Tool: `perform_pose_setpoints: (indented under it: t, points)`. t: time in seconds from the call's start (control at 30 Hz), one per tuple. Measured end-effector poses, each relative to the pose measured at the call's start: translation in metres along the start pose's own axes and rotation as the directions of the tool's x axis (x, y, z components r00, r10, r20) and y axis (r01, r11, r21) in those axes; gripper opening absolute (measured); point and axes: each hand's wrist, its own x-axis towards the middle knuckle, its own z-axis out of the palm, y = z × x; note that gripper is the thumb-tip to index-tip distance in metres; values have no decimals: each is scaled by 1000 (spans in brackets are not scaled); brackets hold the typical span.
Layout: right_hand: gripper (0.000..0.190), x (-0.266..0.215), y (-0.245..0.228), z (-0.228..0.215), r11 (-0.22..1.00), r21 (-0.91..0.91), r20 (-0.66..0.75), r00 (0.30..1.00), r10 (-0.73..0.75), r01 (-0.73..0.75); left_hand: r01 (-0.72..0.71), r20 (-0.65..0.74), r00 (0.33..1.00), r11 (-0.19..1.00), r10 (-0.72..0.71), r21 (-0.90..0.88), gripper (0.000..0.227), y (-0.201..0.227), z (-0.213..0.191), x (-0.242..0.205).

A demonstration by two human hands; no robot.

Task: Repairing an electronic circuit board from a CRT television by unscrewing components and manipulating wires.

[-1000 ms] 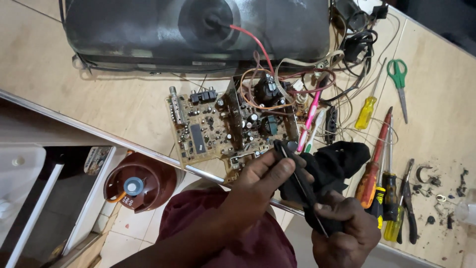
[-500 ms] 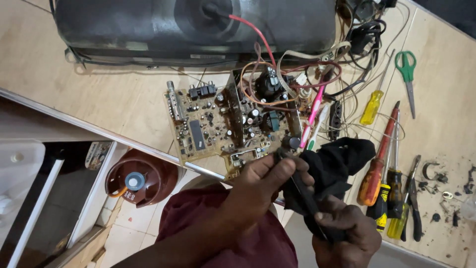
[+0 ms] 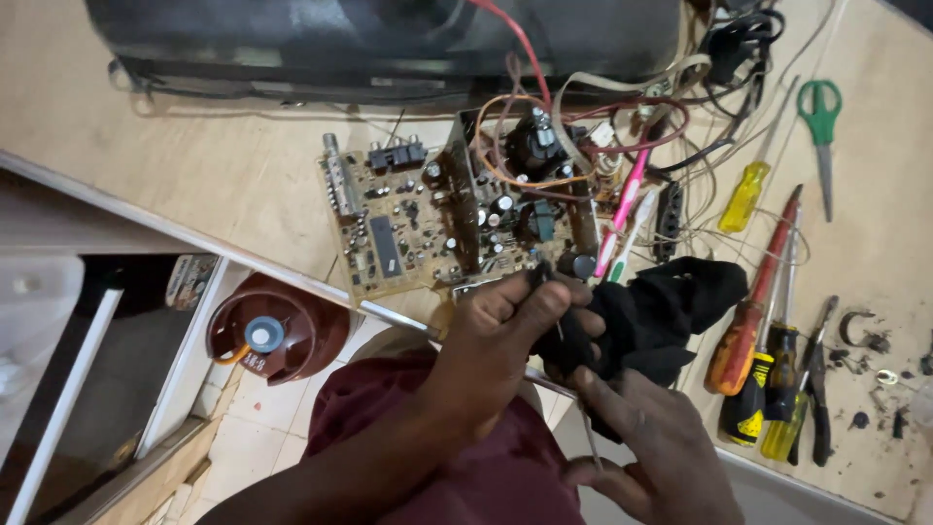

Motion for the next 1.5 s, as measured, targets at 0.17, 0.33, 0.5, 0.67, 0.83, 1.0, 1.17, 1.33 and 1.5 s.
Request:
perform_pose_setpoints:
  t: [0.17,0.33,0.5,0.67,0.83,1.0,1.17,1.33,1.5]
  points:
    - [74,26,-19,-25,923,344,-86,984,-154,174,-56,141,988,997,62,-48,31,-6,-2,-2]
    - [48,37,-28,-34,900,357,-101,968,-229,250,-32,127,991,999,34,-18,31,-15,-3,0]
    - [43,33,-39,-24,818,530,-169,973,-155,222,20,85,996,999,-24,46,32,-29,-6,-2]
    - [60,36,-54,-5,813,547,-370,929,19,202,129,66,990,992,-128,-11,31,-35,-8,-6]
    - [49,11,-9,7,747,610,-370,929,-25,264,90,169,973,931,-158,354,32,-42,-26,-12]
    - [39,11,0,31,723,669,-505,818,274,171,-556,516,830,398,212,730,32,-45,-61,-25]
    - [30,24,-15,32,657,753,-468,679,566,-28,-392,693,414,-572,590,721,16,-41,-89,-5]
    - [53,33,-12,37,744,663,-521,666,535,-79,-225,668,405,-639,625,735,17,-41,-90,9]
    - [46,43,-5,36,793,582,-474,718,510,-179,-236,663,413,-630,624,740,9,-35,-84,14]
